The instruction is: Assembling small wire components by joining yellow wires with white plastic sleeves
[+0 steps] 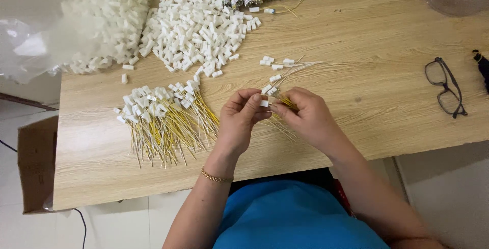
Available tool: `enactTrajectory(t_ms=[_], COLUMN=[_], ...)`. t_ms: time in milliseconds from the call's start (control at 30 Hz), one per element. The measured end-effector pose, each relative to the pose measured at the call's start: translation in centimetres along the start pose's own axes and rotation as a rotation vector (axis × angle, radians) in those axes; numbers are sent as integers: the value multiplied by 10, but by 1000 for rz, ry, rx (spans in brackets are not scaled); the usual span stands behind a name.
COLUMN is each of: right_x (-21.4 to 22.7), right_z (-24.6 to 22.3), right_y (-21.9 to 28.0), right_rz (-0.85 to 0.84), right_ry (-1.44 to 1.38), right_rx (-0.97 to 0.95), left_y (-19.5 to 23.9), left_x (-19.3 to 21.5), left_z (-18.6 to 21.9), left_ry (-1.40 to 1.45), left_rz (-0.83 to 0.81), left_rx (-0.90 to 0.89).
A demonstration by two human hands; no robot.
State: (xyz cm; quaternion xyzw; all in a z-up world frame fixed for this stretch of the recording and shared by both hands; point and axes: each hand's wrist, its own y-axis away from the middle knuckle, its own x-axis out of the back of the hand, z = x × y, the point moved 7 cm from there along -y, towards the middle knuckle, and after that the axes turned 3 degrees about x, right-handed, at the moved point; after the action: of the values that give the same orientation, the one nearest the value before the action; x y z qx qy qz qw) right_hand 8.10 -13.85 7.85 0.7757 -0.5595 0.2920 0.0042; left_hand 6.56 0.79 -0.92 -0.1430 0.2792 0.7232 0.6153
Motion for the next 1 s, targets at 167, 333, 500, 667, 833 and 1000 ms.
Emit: enactTrajectory(t_ms=[167,333,500,667,833,1000], right_x=[-2,-8,-8,-4,-8,-21], right_z=[12,28,11,3,-1,9], right_y=[6,3,3,-2,-3,0], right_rz=[-3,-2,88,45,41,5], right_ry=[17,48,274,345,311,227], right_rx=[-34,-25,128,219,188,103], left_y=[-3,-6,-7,-6,-6,-3], left_x=[4,3,6,4,6,10], left_z=[-5,-6,-5,-7,-9,-10], left_ry=[6,-69,-60,-29,-20,-64], left_rz=[0,-4,12,6,25,49], left_rx=[-1,-16,-19,-1,8,20])
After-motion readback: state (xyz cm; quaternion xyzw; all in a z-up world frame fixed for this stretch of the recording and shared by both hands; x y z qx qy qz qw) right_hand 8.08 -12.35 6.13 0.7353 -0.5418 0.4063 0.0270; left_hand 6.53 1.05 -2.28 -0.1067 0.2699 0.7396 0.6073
